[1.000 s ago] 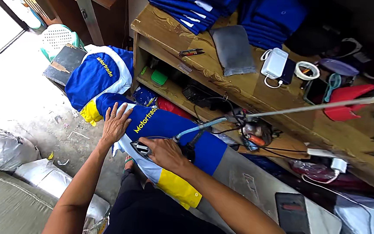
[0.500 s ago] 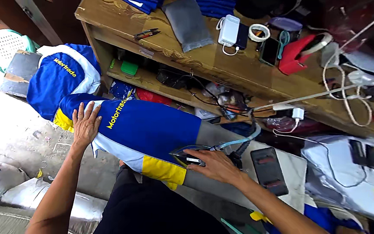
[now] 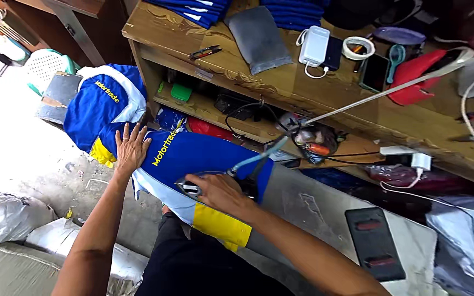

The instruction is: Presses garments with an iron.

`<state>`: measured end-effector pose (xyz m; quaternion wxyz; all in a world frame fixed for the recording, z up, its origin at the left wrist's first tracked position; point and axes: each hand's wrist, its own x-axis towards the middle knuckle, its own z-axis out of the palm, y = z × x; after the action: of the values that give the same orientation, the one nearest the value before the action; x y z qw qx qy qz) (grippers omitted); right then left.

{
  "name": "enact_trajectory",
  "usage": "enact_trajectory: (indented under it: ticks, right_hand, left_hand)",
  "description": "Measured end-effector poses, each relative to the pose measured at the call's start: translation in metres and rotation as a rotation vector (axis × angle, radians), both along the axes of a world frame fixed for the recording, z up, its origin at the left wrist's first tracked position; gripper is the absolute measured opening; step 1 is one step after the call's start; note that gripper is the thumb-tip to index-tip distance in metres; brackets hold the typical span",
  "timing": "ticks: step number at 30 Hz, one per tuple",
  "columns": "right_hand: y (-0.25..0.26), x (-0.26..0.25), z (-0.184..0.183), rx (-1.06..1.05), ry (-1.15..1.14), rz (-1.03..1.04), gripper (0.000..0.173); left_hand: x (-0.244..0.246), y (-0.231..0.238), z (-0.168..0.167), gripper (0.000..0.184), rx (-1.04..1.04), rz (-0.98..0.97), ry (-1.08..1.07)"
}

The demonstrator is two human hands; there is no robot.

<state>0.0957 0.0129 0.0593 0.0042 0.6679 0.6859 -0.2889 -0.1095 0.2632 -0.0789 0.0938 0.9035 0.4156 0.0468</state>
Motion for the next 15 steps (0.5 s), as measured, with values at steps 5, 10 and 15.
enact_trajectory:
  ticks: [5, 10, 15]
  right_hand:
    - [0.071, -0.018, 0.003, -0.030, -0.015, -0.134, 0.043]
    - [0.079, 0.018, -0.004, 0.041, -0.071, -0.225, 0.042]
    - [0.059, 0.004, 0.001, -0.070, -0.017, -0.036, 0.047]
  left_hand:
    - [0.001, 0.000, 0.001, 0.061, -0.018, 0.012, -0.009]
    - [0.002, -0.001, 0.000, 0.063, -0.019, 0.022, -0.012]
    - [0.001, 0.000, 0.003, 0.061, -0.028, 0.017, -0.024]
